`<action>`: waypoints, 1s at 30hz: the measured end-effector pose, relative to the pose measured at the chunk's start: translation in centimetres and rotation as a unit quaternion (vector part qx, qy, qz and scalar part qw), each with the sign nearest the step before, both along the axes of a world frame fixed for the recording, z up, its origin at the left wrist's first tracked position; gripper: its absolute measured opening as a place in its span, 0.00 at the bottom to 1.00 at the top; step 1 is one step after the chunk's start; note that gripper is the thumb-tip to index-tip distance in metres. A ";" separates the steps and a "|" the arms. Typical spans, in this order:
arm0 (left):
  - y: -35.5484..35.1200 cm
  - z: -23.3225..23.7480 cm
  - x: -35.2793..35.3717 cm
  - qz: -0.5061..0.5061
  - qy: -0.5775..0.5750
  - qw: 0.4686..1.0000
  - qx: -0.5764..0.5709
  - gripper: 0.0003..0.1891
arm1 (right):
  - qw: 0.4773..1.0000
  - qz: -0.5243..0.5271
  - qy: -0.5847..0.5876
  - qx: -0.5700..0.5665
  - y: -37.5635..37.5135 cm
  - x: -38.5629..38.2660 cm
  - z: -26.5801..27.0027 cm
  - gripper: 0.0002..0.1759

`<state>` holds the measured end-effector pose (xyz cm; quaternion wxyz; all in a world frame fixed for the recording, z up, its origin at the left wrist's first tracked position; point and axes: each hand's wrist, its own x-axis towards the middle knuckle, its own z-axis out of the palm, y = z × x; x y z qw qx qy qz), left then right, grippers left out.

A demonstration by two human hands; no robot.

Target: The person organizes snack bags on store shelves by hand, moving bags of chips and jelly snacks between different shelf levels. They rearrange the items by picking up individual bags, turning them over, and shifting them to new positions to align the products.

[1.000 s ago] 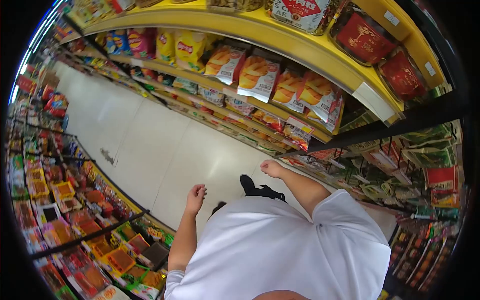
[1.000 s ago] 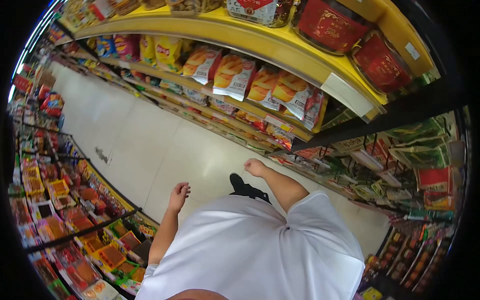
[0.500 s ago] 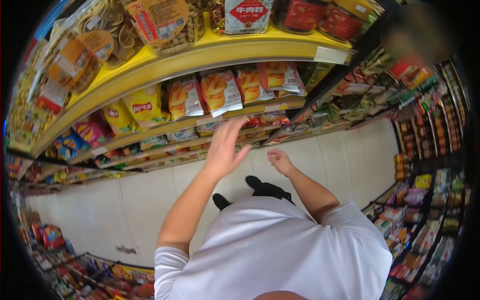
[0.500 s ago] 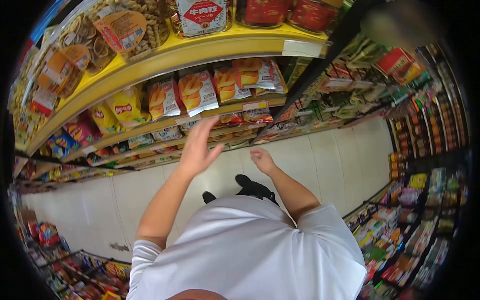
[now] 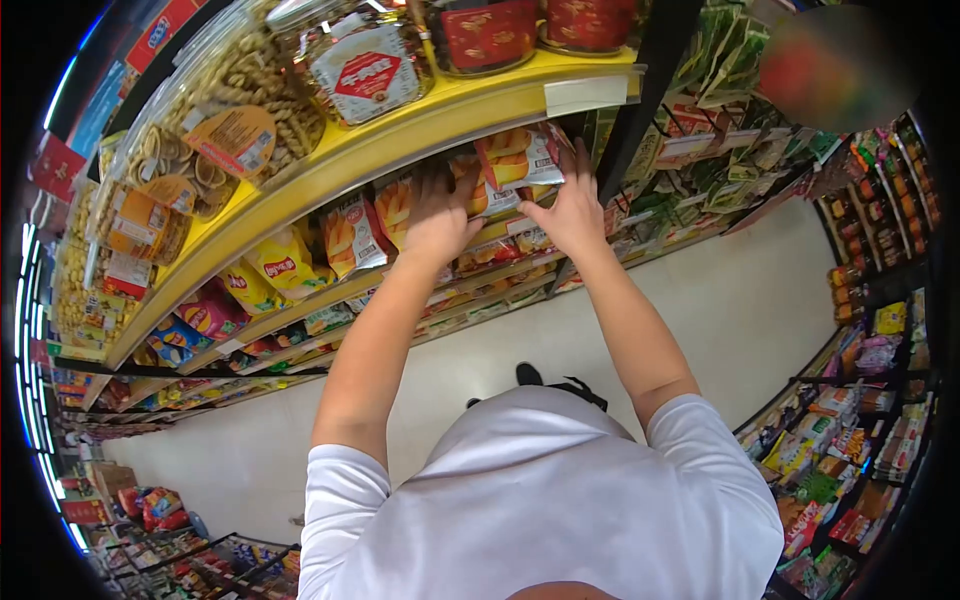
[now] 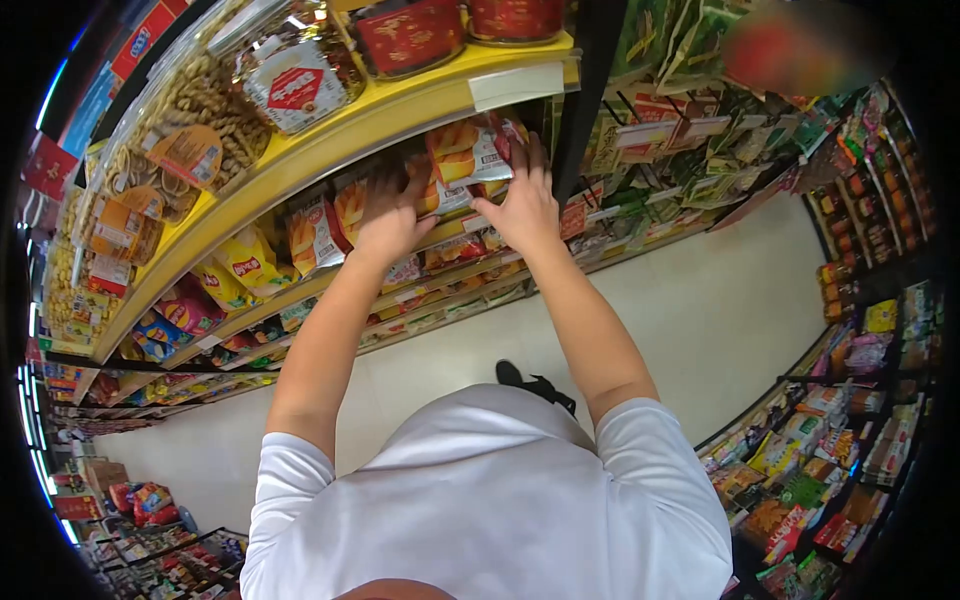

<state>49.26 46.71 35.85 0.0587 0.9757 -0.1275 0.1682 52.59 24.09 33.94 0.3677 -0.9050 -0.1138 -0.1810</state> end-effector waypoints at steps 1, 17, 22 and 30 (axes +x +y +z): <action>-0.4 -0.1 0.1 0.000 0.005 1.000 0.009 0.47 | 1.000 -0.003 0.009 -0.022 -0.2 0.4 -0.2 0.61; -2.3 -0.5 -3.3 0.027 -0.040 0.993 -0.103 0.43 | 0.994 0.039 -0.089 -0.041 -1.5 -2.1 0.1 0.51; -3.0 -0.7 -4.5 0.014 0.009 0.997 -0.076 0.41 | 0.987 0.103 -0.117 -0.030 -1.1 -1.0 1.6 0.47; -1.2 1.3 -6.0 0.051 0.062 0.992 -0.100 0.33 | 0.987 0.158 -0.004 0.027 -1.9 0.4 1.5 0.43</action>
